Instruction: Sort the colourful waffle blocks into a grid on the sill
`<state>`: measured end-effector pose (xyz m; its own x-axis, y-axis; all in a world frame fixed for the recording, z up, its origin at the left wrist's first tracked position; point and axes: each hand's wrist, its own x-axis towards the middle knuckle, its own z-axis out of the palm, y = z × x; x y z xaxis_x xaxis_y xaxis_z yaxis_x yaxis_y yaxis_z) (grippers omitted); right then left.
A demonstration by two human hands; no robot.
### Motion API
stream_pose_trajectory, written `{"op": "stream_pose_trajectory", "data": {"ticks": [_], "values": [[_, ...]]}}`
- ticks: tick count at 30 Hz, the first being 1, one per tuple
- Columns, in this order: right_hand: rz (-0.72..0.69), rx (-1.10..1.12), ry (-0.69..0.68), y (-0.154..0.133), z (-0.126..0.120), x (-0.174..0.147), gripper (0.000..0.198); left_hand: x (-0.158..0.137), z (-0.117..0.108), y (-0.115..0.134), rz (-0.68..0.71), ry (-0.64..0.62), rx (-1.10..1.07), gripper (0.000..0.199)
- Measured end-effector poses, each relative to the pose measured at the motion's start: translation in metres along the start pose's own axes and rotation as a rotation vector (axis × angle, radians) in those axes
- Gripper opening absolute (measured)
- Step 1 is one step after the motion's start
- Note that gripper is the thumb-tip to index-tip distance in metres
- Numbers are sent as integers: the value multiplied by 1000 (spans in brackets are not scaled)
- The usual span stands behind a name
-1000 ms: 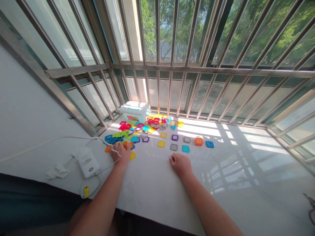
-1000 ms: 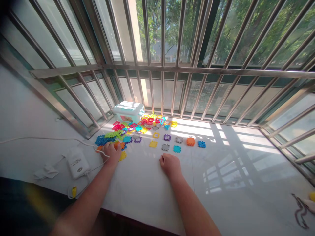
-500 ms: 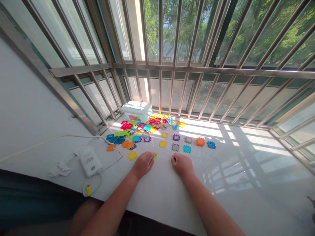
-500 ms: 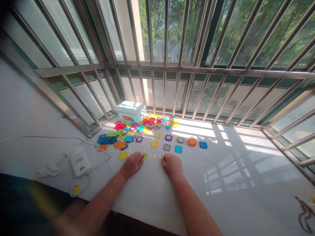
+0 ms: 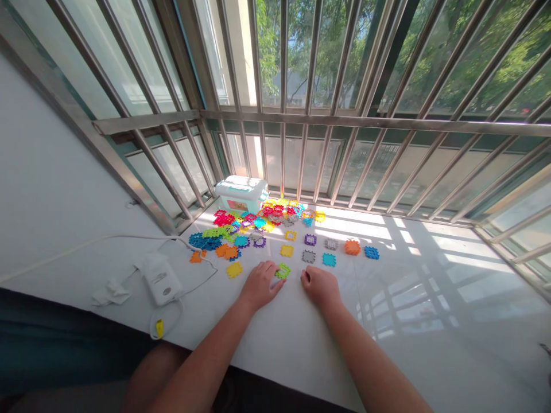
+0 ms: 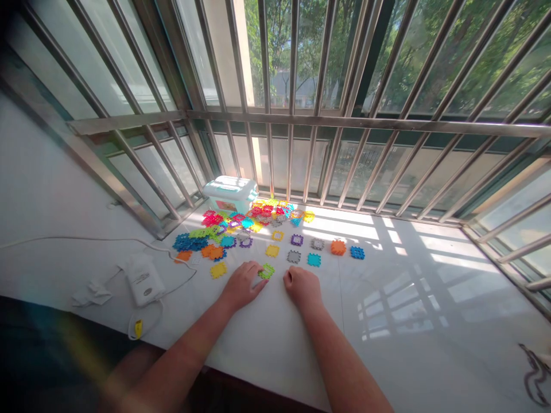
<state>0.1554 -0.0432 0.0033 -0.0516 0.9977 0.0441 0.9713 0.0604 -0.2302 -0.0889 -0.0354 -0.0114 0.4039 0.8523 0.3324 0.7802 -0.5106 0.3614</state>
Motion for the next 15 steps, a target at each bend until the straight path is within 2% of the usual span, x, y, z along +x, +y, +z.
{"op": "stream_pose_trajectory", "data": {"ticks": [4,6,8,11,13,15], "values": [[-108,129,11,2,-7,-3,35,0,-6,3,122,-89,-15,36],[-181,188,18,4,-9,-5,45,2,-3,1,98,-67,-10,39],[-265,234,4,6,-10,-5,43,5,3,-3,-12,15,28,33],[-354,251,-37,8,-8,-5,39,10,10,-8,-254,129,148,21],[-366,238,-36,9,-5,-5,42,14,13,-9,-342,130,213,17],[-353,234,-9,9,-3,-6,43,16,14,-8,-359,103,244,13]]}}
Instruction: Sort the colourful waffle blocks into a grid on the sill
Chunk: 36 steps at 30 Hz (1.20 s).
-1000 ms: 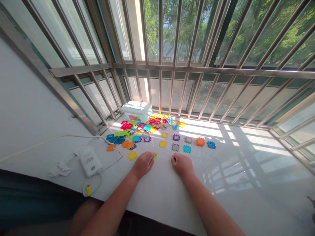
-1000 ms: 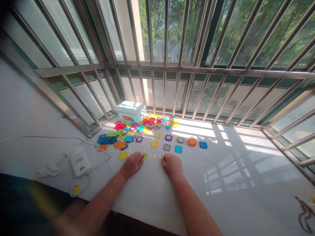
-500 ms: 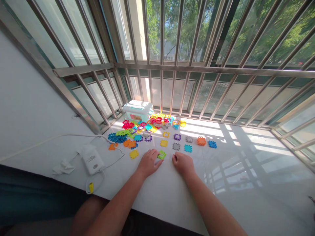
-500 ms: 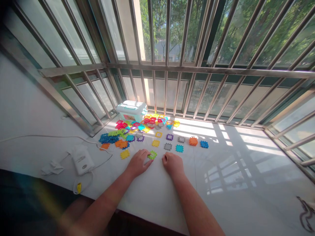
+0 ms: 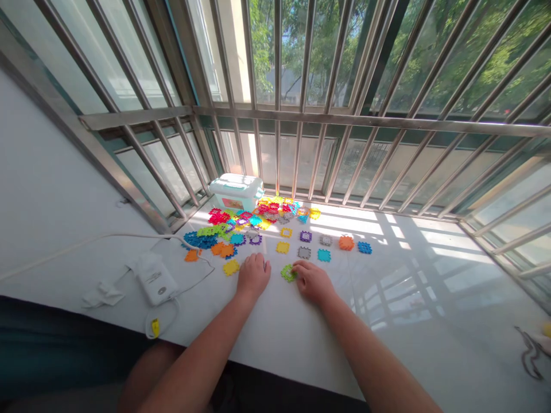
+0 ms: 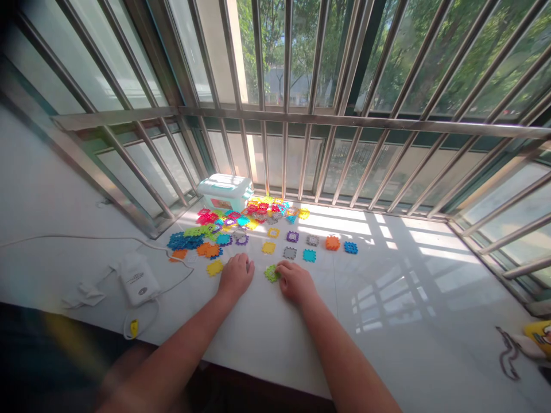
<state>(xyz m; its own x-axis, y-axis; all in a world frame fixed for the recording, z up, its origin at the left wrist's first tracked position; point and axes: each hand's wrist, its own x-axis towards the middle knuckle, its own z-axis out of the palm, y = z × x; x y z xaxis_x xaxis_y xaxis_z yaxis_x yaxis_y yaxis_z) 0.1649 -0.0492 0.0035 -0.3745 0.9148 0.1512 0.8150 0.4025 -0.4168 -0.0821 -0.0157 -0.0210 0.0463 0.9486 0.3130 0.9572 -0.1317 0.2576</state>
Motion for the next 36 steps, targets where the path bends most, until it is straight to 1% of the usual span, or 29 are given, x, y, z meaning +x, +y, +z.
{"op": "stream_pose_trajectory", "data": {"ticks": [4,8,11,15,17,20,24,29,36], "values": [[77,14,63,-1,4,-10,34,1,0,1,-2,-17,30,13],[151,24,100,4,4,-37,23,2,2,1,6,-20,48,18],[145,-31,127,19,-1,-63,17,2,3,1,7,-26,62,20],[202,-168,205,52,-13,-84,24,2,0,2,4,-38,44,21],[248,-227,258,70,-20,-87,27,2,-1,2,-1,-48,40,21],[300,-292,328,93,-26,-81,27,2,-3,3,-15,-67,58,23],[332,-309,392,109,-26,-69,24,3,-4,5,-24,-86,72,24],[342,-346,444,109,-24,-68,28,2,-4,5,-32,-85,80,24],[396,-399,395,99,-28,-70,31,2,-3,5,-22,-76,85,24]]}}
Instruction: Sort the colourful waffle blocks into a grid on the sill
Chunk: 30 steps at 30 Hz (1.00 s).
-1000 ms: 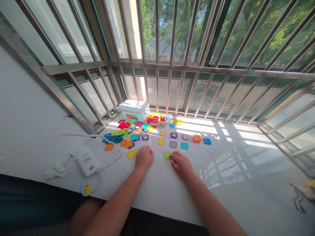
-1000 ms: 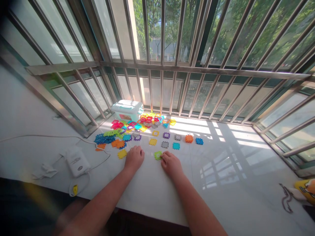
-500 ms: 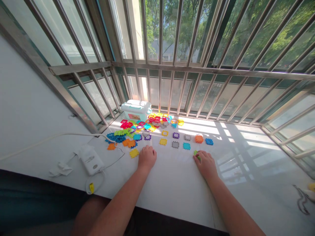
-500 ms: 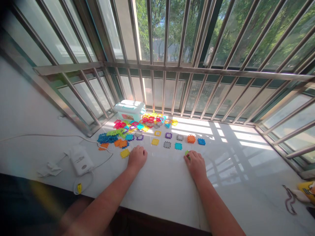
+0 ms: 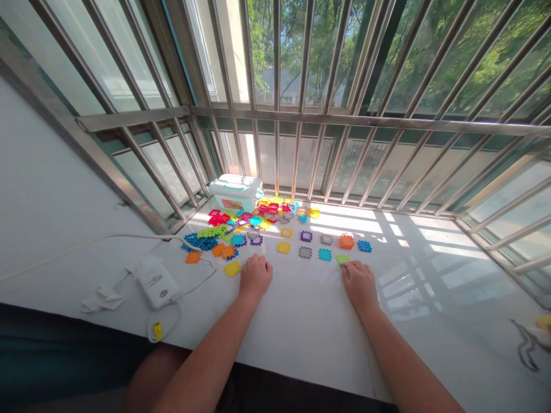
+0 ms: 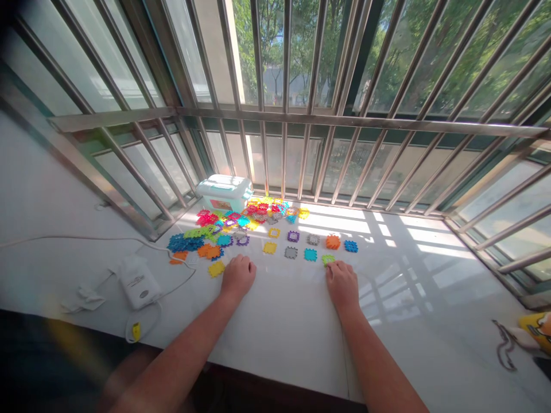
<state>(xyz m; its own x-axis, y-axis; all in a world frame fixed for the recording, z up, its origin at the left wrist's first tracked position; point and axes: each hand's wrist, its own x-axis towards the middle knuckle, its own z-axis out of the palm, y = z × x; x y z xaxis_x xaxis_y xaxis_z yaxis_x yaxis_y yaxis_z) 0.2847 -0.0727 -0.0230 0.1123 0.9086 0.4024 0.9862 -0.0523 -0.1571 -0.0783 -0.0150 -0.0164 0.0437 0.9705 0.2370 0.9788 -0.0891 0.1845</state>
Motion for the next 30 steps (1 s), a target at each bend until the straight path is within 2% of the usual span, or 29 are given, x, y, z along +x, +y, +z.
{"op": "stream_pose_trajectory", "data": {"ticks": [5,10,12,16,18,27,30], "values": [[77,-58,-9,-6,-3,1,32,0,0,0,-2,-5,11,25],[57,-64,11,-8,-5,1,34,0,-1,0,0,-2,15,25],[44,-63,-49,-9,-6,1,36,0,-1,0,-1,-1,8,24],[109,-115,-306,-15,-11,4,51,0,1,-1,5,5,-2,24],[135,-140,-378,-18,-14,7,52,-1,1,-1,10,11,2,23],[162,-155,-430,-21,-19,13,51,-3,-4,-3,31,-14,-8,22],[171,-155,-428,-22,-18,13,51,-6,-4,-2,9,26,-18,15]]}}
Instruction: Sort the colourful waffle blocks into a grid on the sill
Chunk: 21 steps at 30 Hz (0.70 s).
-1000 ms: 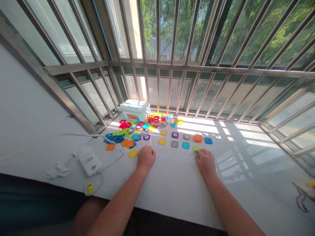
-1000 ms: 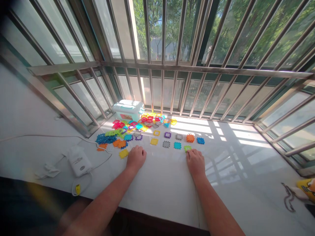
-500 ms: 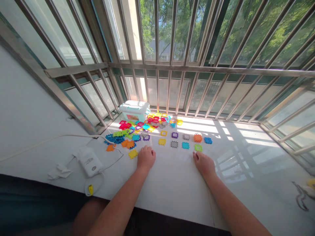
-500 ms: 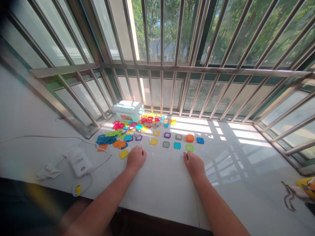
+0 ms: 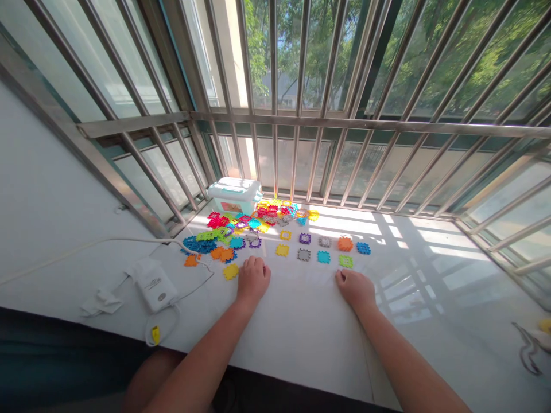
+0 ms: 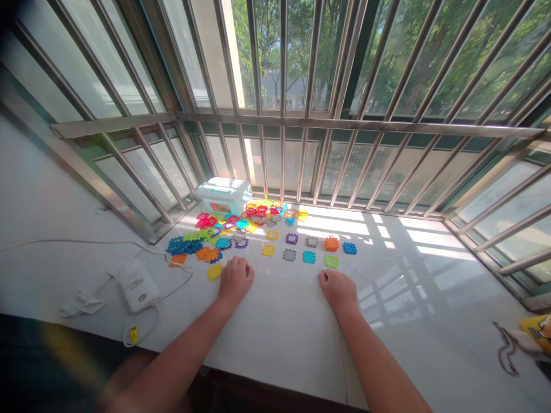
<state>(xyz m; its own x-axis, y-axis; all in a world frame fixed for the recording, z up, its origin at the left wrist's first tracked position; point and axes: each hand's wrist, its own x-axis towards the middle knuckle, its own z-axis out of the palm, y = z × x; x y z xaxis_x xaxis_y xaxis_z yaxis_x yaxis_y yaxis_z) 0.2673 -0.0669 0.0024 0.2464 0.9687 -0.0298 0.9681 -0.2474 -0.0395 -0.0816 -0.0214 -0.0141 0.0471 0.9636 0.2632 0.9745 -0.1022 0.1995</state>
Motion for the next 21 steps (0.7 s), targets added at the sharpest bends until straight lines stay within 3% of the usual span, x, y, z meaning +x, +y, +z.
{"op": "stream_pose_trajectory", "data": {"ticks": [5,11,16,21], "values": [[13,15,7,-1,0,0,52,8,0,-3,30,73,-35,27],[1,22,32,-1,1,0,50,58,-5,-14,-7,125,-9,48],[-2,40,24,-1,0,0,48,104,-5,-26,36,92,22,39],[2,48,18,-2,-2,-1,48,132,5,-40,108,5,121,37]]}}
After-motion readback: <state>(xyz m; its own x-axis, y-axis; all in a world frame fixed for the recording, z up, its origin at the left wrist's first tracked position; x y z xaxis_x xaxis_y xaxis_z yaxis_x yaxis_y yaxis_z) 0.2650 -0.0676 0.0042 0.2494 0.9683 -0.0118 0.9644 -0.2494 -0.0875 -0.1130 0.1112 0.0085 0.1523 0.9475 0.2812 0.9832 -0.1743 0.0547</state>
